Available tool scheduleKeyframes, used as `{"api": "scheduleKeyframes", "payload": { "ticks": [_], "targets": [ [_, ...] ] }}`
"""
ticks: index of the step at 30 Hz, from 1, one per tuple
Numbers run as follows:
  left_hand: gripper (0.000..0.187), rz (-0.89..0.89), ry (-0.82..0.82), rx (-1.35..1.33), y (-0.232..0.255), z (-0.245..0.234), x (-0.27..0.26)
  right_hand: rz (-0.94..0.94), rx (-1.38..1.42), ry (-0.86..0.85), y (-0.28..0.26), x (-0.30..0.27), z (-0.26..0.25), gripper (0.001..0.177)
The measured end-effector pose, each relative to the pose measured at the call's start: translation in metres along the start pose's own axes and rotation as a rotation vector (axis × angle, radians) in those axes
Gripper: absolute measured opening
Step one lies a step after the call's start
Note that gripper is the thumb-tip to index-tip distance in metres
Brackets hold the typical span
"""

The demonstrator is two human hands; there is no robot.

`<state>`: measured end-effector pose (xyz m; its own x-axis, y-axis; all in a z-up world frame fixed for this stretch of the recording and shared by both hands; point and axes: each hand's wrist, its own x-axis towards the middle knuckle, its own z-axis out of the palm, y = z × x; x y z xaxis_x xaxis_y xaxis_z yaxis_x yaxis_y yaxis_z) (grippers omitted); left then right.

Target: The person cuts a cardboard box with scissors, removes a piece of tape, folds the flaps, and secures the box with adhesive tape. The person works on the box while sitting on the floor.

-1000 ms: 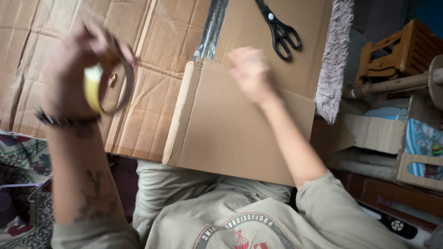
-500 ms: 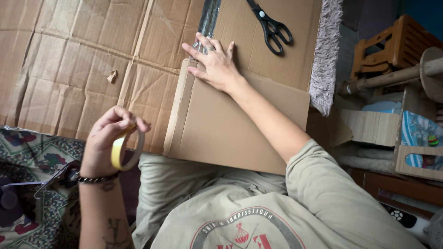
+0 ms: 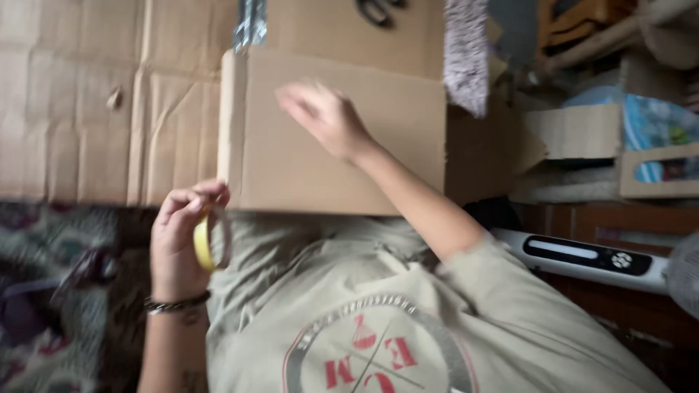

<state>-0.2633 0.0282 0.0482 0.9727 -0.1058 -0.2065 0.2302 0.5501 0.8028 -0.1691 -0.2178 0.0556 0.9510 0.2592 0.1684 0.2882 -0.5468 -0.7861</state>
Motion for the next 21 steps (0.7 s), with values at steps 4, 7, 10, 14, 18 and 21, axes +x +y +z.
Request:
{"api": "scheduleKeyframes", "payload": {
  "ticks": [4, 7, 10, 14, 18, 21],
  "targets": [
    [0.012, 0.114, 0.133, -0.113, -0.021, 0.035, -0.021, 0.02, 0.453, -0.238, -0.047, -0.074, -0.001, 0.024],
    [0.014, 0.268, 0.009, 0.106, -0.042, 0.066, -0.029, 0.046, 0.659, -0.192, -0.062, -0.094, 0.01, 0.027],
    [0.017, 0.37, -0.081, 0.207, -0.056, 0.089, -0.039, 0.084, 0.688, -0.119, -0.063, -0.105, 0.01, 0.027],
    [0.02, 0.416, -0.206, 0.359, -0.061, 0.089, -0.057, 0.169, 0.742, -0.184, -0.051, -0.132, -0.014, 0.025],
    [0.032, 0.414, -0.312, 0.572, -0.064, 0.081, -0.068, 0.328, 0.742, -0.197, -0.042, -0.155, -0.018, 0.021],
    [0.039, 0.498, -0.338, 0.796, -0.061, 0.069, -0.076, 0.479, 0.763, -0.201, -0.045, -0.165, -0.012, 0.019]
  ]
}}
